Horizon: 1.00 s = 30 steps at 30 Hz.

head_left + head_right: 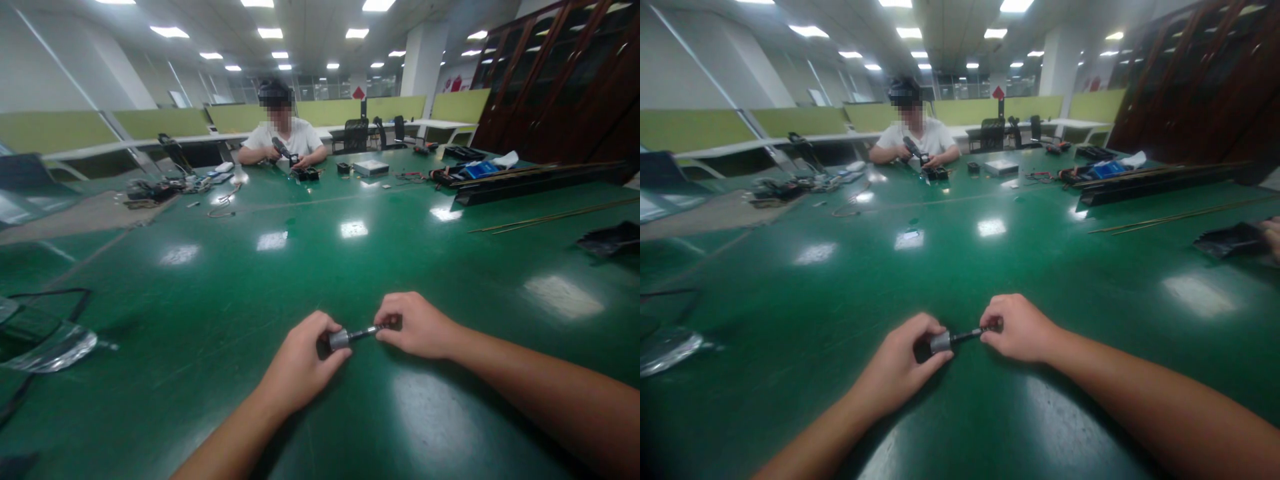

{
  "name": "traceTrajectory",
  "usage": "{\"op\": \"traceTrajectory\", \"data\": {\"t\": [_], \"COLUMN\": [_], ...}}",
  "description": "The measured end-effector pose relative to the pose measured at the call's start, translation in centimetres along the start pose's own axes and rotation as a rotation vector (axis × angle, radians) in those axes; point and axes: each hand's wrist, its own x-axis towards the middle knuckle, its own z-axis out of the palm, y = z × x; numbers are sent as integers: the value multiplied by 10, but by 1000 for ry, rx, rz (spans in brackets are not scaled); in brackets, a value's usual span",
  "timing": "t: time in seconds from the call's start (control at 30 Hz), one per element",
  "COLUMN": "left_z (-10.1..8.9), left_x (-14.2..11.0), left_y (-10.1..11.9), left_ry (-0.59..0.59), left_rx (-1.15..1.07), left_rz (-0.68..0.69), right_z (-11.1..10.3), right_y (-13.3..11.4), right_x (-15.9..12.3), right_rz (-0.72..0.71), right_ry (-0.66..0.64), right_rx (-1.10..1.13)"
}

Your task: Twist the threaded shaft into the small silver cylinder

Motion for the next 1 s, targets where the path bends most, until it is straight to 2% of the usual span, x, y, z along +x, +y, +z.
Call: {"op": "traceTrajectory", "data": {"t": [0.2,0.3,0.43,0.63,1.0], "left_z": [3,2,2,4,4], "left_x": [1,1,1,0,0], "left_y": [2,4,6,8,7], "left_ry": [-21,-50,-62,-40,-38], "left_rx": [-24,-54,-67,-22,-1], "left_rz": [40,75,27,-26,-2], "right_z": [21,27,27,24,20], "right_y": [-8,-11,-13,-13,-12], "right_x": [5,4,2,0,1], "right_rz": [-166,-161,-131,-161,-197], "right_ry": [1,22,45,27,-18], "right_rx": [67,86,119,87,78]}}
